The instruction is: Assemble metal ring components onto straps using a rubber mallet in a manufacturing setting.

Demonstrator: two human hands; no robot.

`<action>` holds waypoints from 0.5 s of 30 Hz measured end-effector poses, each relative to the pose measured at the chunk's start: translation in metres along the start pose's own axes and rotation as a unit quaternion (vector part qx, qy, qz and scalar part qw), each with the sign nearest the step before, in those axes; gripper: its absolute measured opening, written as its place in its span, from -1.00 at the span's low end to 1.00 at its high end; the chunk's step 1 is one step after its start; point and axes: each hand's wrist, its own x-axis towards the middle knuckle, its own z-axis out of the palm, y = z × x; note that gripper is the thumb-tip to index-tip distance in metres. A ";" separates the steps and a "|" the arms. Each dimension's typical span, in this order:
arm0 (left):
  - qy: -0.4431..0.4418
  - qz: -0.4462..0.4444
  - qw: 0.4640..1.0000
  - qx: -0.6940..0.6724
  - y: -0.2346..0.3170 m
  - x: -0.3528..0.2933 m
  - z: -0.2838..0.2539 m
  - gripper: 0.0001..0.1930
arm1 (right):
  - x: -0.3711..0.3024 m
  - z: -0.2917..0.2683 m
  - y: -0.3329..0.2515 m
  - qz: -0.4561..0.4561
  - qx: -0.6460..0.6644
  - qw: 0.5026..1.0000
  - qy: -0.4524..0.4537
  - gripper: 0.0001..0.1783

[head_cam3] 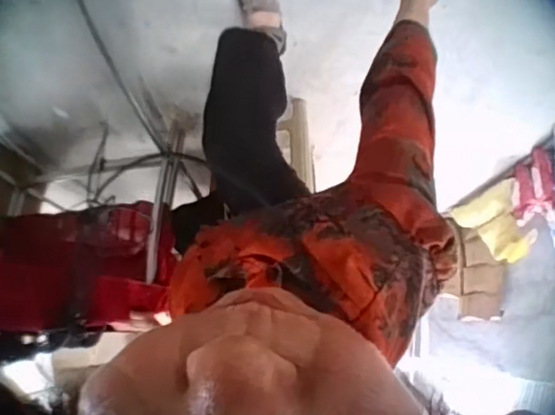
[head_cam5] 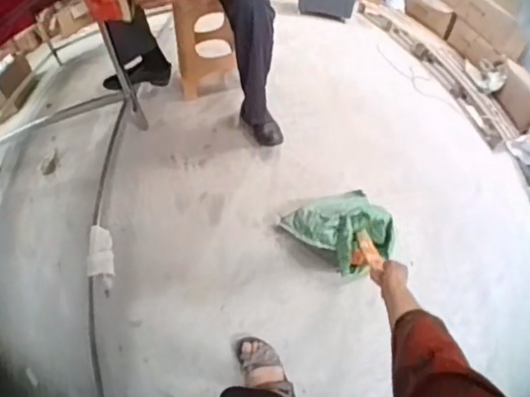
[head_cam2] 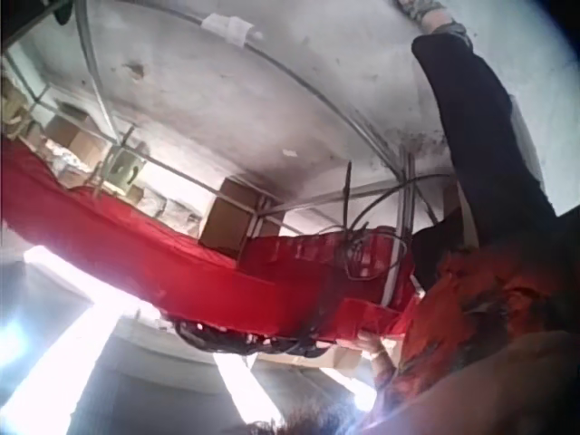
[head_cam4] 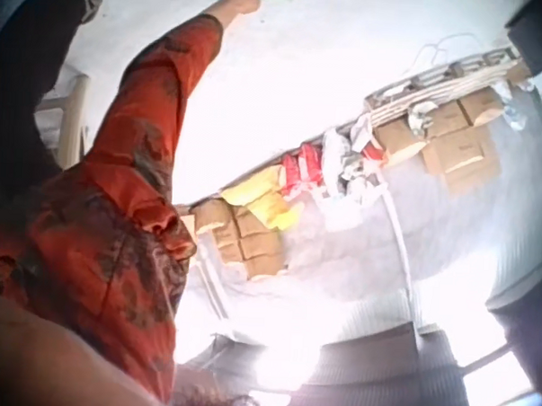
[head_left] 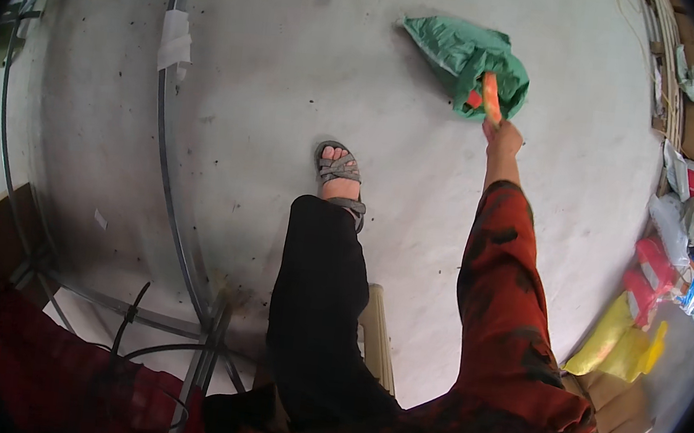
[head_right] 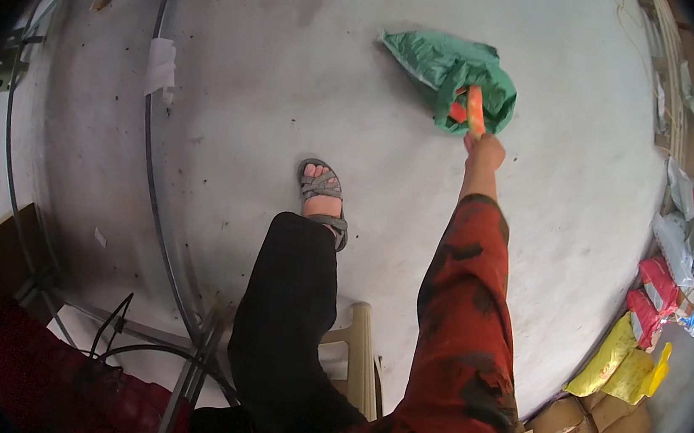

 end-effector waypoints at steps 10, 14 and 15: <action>-0.056 -0.002 0.997 0.058 -0.020 -0.002 0.003 -0.29 | -0.083 0.032 -0.059 0.175 0.080 0.981 -0.001 -0.66; -0.068 -0.002 0.995 0.067 -0.030 -0.006 0.012 -0.30 | -0.076 0.066 -0.082 0.072 0.212 0.962 -0.160 -0.62; -0.071 -0.003 0.995 0.072 -0.033 -0.007 0.012 -0.31 | -0.065 0.080 -0.085 0.031 0.226 0.948 -0.220 -0.62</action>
